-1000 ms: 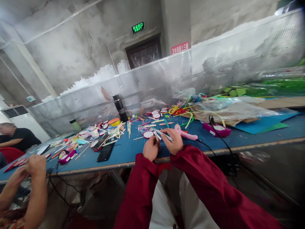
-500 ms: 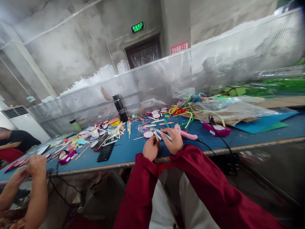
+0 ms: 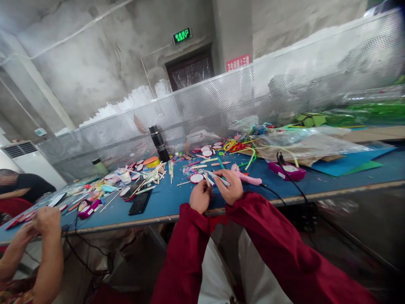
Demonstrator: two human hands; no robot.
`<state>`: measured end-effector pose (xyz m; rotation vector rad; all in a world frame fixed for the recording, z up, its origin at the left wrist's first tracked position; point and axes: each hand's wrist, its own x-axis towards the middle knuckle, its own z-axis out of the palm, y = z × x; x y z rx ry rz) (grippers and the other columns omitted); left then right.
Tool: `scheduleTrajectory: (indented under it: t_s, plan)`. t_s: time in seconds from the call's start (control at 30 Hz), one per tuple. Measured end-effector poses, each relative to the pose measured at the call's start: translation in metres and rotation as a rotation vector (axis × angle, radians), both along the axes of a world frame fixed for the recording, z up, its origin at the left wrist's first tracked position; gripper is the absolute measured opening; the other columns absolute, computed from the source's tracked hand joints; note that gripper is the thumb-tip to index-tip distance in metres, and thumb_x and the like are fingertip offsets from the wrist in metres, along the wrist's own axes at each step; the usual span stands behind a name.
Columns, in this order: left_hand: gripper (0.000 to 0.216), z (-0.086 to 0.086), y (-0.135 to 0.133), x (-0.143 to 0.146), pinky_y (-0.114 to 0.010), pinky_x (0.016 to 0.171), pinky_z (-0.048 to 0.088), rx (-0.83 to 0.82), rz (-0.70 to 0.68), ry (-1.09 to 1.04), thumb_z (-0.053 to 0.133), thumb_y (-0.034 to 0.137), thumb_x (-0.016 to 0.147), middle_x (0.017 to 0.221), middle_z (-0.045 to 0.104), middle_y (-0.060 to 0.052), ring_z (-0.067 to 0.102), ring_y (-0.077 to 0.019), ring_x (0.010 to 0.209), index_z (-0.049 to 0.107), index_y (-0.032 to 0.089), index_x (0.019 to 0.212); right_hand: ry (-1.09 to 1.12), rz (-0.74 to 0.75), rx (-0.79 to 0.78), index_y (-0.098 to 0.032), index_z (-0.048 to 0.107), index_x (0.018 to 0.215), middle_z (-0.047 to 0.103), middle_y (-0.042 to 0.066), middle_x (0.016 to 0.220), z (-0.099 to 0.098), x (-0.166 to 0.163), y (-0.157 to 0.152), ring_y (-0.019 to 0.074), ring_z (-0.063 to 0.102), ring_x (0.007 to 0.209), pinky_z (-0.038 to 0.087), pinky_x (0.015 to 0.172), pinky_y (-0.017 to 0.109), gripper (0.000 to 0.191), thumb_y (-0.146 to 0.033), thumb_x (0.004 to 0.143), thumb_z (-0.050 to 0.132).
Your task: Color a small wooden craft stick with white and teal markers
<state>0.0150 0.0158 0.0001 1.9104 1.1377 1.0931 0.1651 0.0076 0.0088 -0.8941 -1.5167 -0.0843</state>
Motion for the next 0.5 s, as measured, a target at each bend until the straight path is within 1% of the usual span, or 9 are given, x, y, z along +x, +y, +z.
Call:
scheduleTrajectory:
  t_s: [0.2,0.33,0.5]
  plan:
    - [0.005,-0.0007,-0.0008,-0.0001,-0.021,0.055,0.037,0.004,-0.003,-0.006,0.051,0.023,0.092,0.066,0.058,0.005,0.051,-0.01,0.054,0.054,0.021,0.089,-0.007,-0.01,-0.02,-0.024,0.068,0.093,0.071,0.004,0.086,-0.0015,0.0007,0.0018,0.0243,0.065,0.084,0.049,0.08,0.039,0.015,-0.025,0.09,0.054]
    - [0.006,-0.001,-0.0005,-0.0002,-0.021,0.055,0.036,0.005,0.0,-0.002,0.051,0.024,0.093,0.066,0.059,0.004,0.051,-0.0097,0.054,0.053,0.02,0.088,-0.004,-0.008,-0.002,-0.023,0.068,0.094,0.071,0.004,0.088,-0.0026,0.0014,0.0023,0.0238,0.065,0.085,0.049,0.08,0.038,0.015,-0.024,0.09,0.054]
    - [0.009,-0.0024,0.0002,-0.0005,-0.022,0.055,0.036,0.02,-0.008,-0.018,0.051,0.026,0.093,0.066,0.059,0.004,0.052,-0.0105,0.055,0.054,0.02,0.087,-0.009,0.009,0.009,-0.023,0.067,0.091,0.071,0.004,0.085,-0.0012,0.0006,-0.0001,0.0229,0.065,0.083,0.049,0.079,0.037,0.013,-0.023,0.089,0.054]
